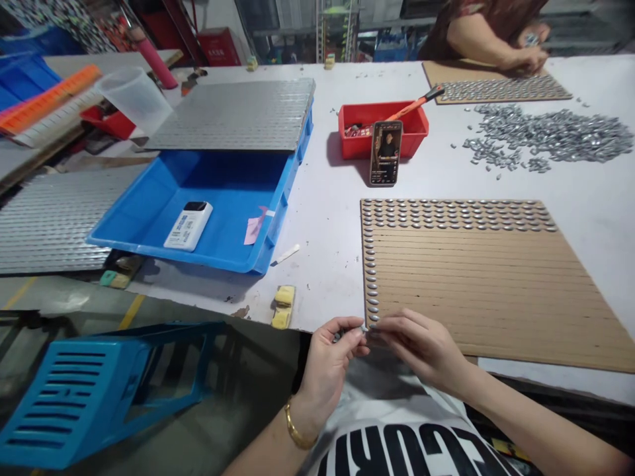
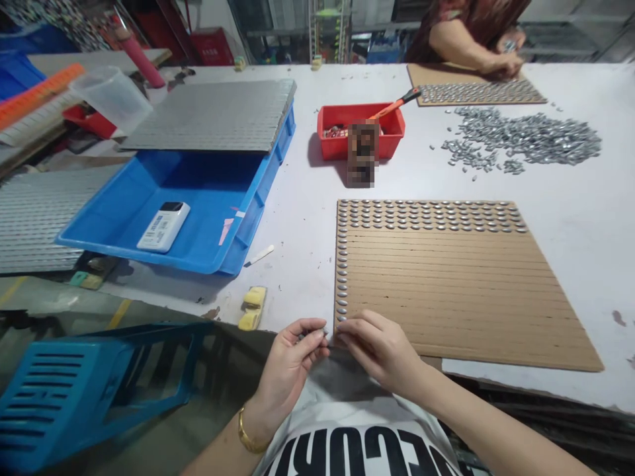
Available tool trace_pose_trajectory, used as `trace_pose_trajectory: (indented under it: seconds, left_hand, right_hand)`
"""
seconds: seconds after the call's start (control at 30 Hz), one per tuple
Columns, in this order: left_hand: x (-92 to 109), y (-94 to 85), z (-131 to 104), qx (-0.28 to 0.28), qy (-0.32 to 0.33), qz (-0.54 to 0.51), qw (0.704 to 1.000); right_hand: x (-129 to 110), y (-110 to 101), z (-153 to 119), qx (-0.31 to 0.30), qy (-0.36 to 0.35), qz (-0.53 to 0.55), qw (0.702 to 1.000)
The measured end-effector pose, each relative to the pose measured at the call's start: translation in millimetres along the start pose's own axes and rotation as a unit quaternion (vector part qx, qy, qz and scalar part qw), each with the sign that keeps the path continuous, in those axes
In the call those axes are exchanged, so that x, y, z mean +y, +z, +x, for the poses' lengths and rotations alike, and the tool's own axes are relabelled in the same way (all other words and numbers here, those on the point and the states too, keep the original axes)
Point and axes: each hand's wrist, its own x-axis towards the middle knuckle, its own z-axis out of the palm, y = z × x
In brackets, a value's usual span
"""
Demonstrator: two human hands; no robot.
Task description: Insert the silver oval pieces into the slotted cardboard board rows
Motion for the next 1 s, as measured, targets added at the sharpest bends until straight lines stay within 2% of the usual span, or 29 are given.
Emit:
trace_pose_trajectory:
  seconds: [0.13,0.23,0.37,0.53,0.73,0.8,0.93,1.0]
  left_hand:
    - [8.9,15.5,7.7,-0.037,0.003,-0.031,0.999]
    - [17.9,28.2,15.3,-0.06,-0.001,-0.049,0.997]
    - [31.8,43.3,27.4,-0.068,0.009,-0.023,0.997]
    - [45.4,55.0,42.1,-0.087,-0.001,0.009,0.996]
    - [62.9,59.4,54.4,-0.113,-0.061,0.011,0.992]
    - [76.2,56.5,61.8,-0.103,-0.067,-0.004,0.992]
    - [101.3,47.6,81.1,0.017,0.035,-0.086,0.996]
    - [105.0,45.4,88.2,0.029,0.014,-0.09,0.995]
  right_hand:
    - [-10.7,-6.9,22.5,0.033,0.015,0.077,0.996]
    - [-8.4,-9.7,35.4,0.085,0.005,0.09,0.992]
    - [4.6,-16.8,47.0,0.121,-0.036,-0.002,0.992]
    - [19.0,-26.7,58.5,0.131,-0.062,-0.159,0.977]
    - [34.3,-39.6,64.5,0.133,-0.073,-0.144,0.978]
    - [43.3,-48.0,66.1,0.152,-0.041,-0.115,0.981]
    - [67.1,-64.8,72.0,0.156,0.041,-0.074,0.984]
    - [78.8,-68.1,76.1,0.144,0.058,-0.073,0.985]
